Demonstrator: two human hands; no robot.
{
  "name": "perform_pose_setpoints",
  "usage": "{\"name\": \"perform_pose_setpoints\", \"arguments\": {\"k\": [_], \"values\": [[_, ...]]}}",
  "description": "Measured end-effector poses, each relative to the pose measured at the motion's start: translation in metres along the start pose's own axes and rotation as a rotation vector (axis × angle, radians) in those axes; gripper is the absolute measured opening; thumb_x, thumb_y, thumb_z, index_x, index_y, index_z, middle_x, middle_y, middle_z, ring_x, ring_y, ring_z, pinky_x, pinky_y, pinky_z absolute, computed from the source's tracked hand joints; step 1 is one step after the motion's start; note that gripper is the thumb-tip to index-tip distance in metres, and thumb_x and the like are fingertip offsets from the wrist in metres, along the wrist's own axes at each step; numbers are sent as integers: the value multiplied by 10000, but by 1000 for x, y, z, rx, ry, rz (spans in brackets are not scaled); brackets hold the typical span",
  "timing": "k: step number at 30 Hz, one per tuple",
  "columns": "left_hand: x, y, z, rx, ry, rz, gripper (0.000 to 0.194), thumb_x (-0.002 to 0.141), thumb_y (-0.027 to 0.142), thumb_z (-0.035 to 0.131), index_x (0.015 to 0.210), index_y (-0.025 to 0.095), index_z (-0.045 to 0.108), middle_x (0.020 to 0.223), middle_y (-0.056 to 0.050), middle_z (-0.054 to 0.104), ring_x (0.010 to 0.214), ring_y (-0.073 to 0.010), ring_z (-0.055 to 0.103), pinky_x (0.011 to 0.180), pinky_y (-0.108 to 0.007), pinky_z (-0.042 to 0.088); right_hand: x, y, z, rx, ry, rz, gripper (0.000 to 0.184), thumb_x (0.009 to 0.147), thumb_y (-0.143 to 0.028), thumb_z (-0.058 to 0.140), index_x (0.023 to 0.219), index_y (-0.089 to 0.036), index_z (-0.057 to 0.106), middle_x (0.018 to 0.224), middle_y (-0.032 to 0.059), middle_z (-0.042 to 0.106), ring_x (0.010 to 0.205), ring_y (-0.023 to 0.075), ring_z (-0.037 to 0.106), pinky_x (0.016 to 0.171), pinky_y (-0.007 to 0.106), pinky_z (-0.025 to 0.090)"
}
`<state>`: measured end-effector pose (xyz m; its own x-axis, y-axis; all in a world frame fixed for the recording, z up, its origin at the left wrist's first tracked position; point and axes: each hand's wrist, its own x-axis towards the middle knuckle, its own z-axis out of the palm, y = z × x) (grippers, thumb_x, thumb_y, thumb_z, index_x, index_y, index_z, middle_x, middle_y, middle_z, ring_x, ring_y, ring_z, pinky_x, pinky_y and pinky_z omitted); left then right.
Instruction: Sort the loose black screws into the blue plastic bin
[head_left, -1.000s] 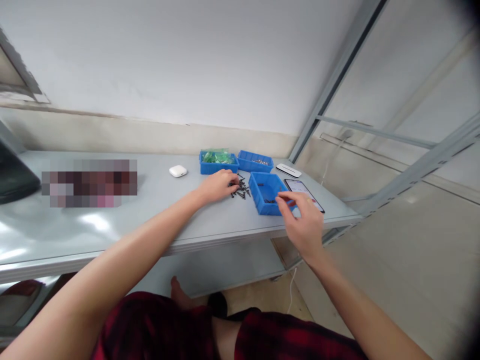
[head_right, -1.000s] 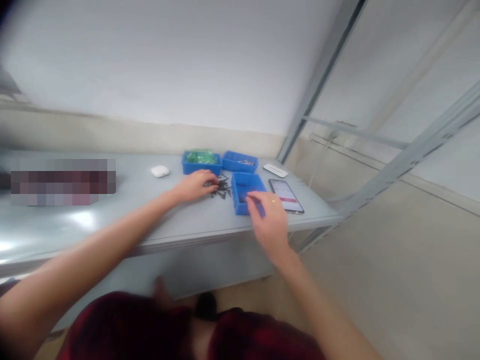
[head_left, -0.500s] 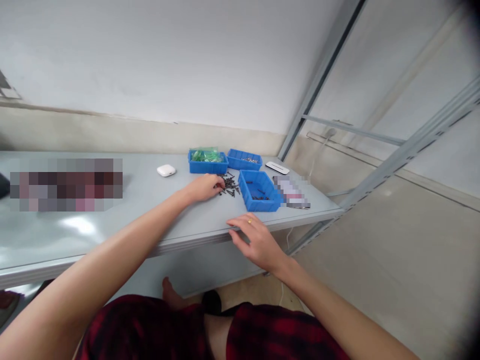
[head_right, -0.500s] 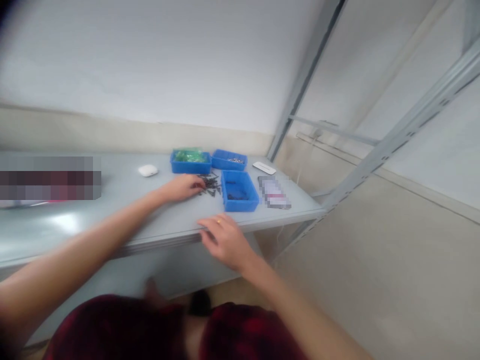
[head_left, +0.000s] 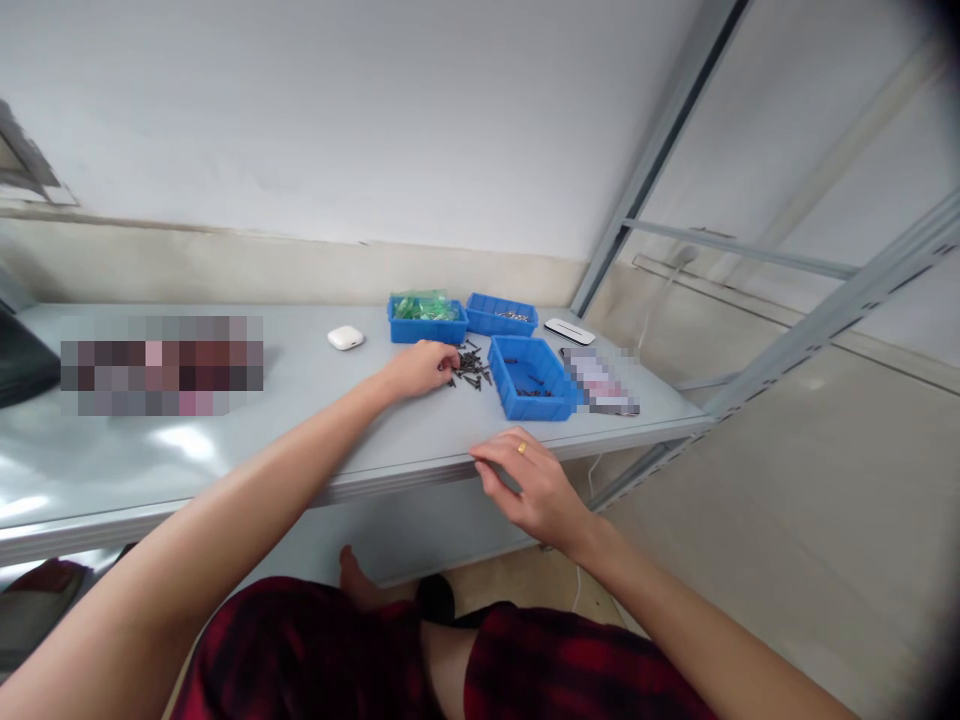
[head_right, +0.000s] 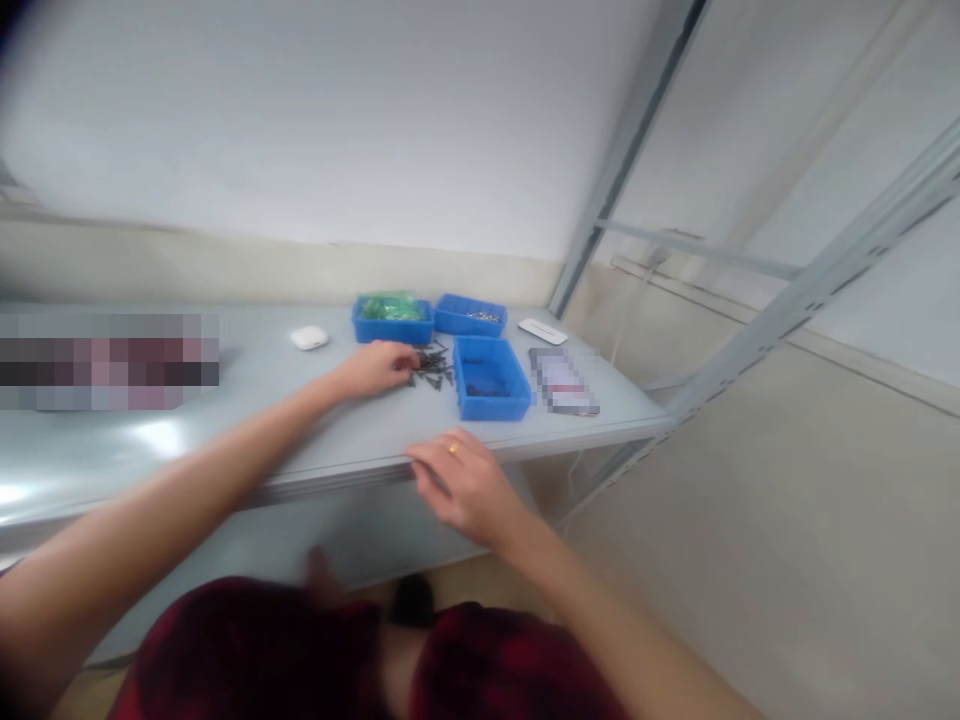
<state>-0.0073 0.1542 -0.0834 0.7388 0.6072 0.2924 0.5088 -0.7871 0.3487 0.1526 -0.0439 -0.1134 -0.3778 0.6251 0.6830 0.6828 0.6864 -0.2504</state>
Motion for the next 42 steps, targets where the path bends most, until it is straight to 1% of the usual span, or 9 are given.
{"name": "perform_pose_setpoints", "arguments": {"k": [4, 7, 11, 15, 18, 22, 30, 34, 42], "values": [[1, 10, -5, -163, 143, -58, 222, 773, 139, 522, 915, 163, 691, 928, -68, 686, 818, -181, 598, 765, -291, 442, 0, -2, -3, 71, 27, 73, 249, 860, -144, 547, 1073, -254, 619, 925, 40, 679, 873, 192, 604, 836, 380, 485], [2, 21, -11, -566, 193, -123, 176, 796, 199, 573, 935, 148, 669, 810, -45, 653, 678, -129, 557, 657, -256, 430, 4, -8, -4, 253, 93, 314, 181, 866, -225, 562, 1025, -269, 639, 905, 30, 676, 846, 189, 614, 811, 370, 488], [-2, 38, -18, -1172, 129, -36, 196, 752, 271, 694, 896, 151, 638, 694, 4, 574, 530, -59, 438, 523, -209, 346, 15, -16, -5, 696, 281, 781, 271, 875, -372, 563, 1130, -280, 576, 851, 13, 643, 713, 155, 584, 661, 314, 484], [-11, 55, -25, -1357, -89, 69, 199, 715, 259, 754, 824, 151, 627, 760, -13, 613, 529, -42, 423, 511, -208, 328, 24, -19, -6, 965, 341, 981, 360, 827, -436, 620, 1149, -282, 574, 890, 18, 641, 679, 135, 544, 606, 287, 446], [-16, 62, -26, -1291, -240, 77, 196, 723, 259, 753, 813, 140, 626, 789, -32, 634, 584, -62, 474, 526, -213, 342, 25, -18, -6, 1038, 363, 1004, 328, 810, -447, 642, 1089, -277, 610, 886, 15, 636, 663, 124, 526, 585, 274, 421], [-17, 65, -23, -1223, -327, 64, 202, 744, 277, 736, 840, 139, 622, 792, -29, 636, 594, -65, 481, 543, -218, 360, 22, -14, -5, 978, 329, 949, 227, 825, -443, 634, 928, -241, 643, 831, 7, 625, 640, 112, 511, 593, 268, 414], [-17, 65, -24, -1138, -337, 67, 295, 785, 345, 698, 1012, 159, 676, 921, -73, 677, 758, -122, 587, 701, -274, 453, 24, -11, -7, 853, 345, 911, 245, 820, -460, 624, 855, -218, 621, 774, 6, 580, 615, 113, 493, 544, 254, 423], [-16, 66, -25, -1011, -354, 66, 261, 731, 314, 745, 943, 165, 711, 951, -65, 696, 877, -163, 619, 796, -300, 462, 26, -12, -7, 868, 336, 935, 278, 805, -482, 626, 820, -207, 594, 724, 2, 544, 587, 109, 478, 509, 241, 420], [-16, 65, -25, -1013, -377, 73, 257, 804, 365, 674, 915, 136, 701, 841, -65, 680, 750, -136, 608, 745, -296, 474, 20, -9, -3, 850, 163, 923, 286, 838, -484, 599, 869, -202, 630, 814, 27, 624, 646, 125, 550, 593, 271, 466]]}}
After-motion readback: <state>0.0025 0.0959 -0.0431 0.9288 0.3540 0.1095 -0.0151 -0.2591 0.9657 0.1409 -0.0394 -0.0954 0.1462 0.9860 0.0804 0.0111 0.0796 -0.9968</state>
